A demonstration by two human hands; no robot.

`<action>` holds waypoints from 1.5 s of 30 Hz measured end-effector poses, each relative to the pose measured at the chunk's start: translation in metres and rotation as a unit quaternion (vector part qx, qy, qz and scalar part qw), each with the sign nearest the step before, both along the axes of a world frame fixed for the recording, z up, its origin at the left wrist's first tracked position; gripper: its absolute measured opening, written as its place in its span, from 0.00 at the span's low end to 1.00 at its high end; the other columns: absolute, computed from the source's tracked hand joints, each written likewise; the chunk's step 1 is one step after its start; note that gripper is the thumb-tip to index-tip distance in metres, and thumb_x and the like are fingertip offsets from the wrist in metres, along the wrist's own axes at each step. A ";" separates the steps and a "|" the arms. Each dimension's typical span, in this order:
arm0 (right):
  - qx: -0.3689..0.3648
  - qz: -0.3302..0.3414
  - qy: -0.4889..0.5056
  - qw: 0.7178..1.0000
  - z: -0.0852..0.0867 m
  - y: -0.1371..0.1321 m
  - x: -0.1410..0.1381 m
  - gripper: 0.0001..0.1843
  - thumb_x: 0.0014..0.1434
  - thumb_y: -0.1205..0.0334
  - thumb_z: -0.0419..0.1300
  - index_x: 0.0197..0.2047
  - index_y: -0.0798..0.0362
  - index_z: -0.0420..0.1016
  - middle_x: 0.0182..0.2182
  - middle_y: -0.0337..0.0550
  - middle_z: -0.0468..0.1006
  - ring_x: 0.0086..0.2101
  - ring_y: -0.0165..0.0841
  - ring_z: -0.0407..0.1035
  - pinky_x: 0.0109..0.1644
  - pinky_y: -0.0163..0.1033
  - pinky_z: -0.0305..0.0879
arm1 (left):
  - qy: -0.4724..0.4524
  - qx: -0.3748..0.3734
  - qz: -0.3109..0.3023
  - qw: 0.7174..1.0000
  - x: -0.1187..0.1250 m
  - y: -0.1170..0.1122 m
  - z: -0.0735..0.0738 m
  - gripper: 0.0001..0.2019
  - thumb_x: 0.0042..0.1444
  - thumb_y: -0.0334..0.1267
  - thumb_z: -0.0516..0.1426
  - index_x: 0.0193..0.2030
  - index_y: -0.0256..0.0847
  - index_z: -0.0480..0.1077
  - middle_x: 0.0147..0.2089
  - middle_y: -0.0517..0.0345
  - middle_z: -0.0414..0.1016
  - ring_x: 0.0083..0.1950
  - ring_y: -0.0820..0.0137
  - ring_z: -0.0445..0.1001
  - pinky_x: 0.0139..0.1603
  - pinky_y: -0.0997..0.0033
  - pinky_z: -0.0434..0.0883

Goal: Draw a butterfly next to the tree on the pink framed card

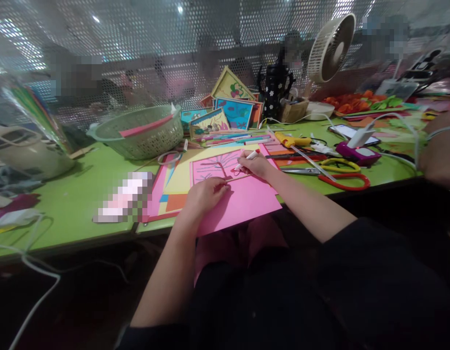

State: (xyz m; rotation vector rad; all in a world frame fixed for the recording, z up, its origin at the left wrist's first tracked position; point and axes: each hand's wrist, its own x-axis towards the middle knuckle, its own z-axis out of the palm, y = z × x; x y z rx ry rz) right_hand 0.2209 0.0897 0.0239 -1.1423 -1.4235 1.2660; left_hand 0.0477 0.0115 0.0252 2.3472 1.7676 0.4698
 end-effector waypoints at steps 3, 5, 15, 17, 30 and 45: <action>-0.005 -0.001 0.004 1.000 0.000 0.001 0.002 0.14 0.51 0.74 0.58 0.19 0.52 0.63 0.10 0.32 0.66 0.14 0.22 0.59 0.17 0.26 0.54 | 0.003 -0.007 0.007 1.000 0.001 -0.001 0.002 0.15 0.62 0.43 0.52 0.49 0.44 0.77 0.53 0.52 0.78 0.47 0.62 0.77 0.46 0.65 0.72; -0.005 -0.002 0.008 1.000 0.000 0.001 0.002 0.13 0.52 0.73 0.58 0.20 0.52 0.63 0.10 0.31 0.66 0.14 0.23 0.59 0.17 0.26 0.54 | 0.005 -0.012 0.012 1.000 0.002 -0.001 0.003 0.15 0.62 0.43 0.52 0.49 0.43 0.77 0.53 0.51 0.78 0.46 0.62 0.77 0.45 0.65 0.72; -0.005 -0.005 0.005 1.000 0.005 -0.003 0.000 0.16 0.53 0.75 0.58 0.19 0.52 0.60 0.10 0.31 0.64 0.14 0.21 0.57 0.17 0.25 0.53 | 0.012 -0.020 0.023 0.999 0.004 -0.001 0.004 0.15 0.62 0.42 0.53 0.50 0.44 0.76 0.53 0.52 0.78 0.46 0.62 0.77 0.46 0.64 0.72; -0.004 -0.003 0.002 1.000 0.005 -0.004 0.000 0.16 0.53 0.75 0.59 0.19 0.52 0.60 0.10 0.31 0.64 0.14 0.21 0.57 0.17 0.25 0.53 | 0.014 -0.020 0.021 0.999 0.005 -0.001 0.004 0.15 0.62 0.41 0.53 0.50 0.43 0.76 0.55 0.52 0.77 0.49 0.61 0.77 0.48 0.64 0.72; -0.002 -0.001 0.003 1.000 0.002 0.000 0.000 0.15 0.54 0.77 0.56 0.20 0.53 0.61 0.10 0.30 0.64 0.13 0.21 0.58 0.16 0.24 0.52 | 0.026 -0.024 0.019 0.999 0.006 -0.002 0.005 0.14 0.62 0.40 0.53 0.49 0.47 0.77 0.57 0.57 0.75 0.55 0.59 0.75 0.52 0.63 0.71; 0.013 0.019 0.010 1.000 -0.002 0.003 0.001 0.15 0.54 0.75 0.57 0.20 0.53 0.61 0.09 0.30 0.64 0.13 0.21 0.57 0.16 0.24 0.52 | 0.016 -0.021 0.014 1.000 0.004 -0.002 0.004 0.14 0.62 0.40 0.53 0.49 0.44 0.77 0.57 0.55 0.75 0.55 0.59 0.75 0.52 0.63 0.70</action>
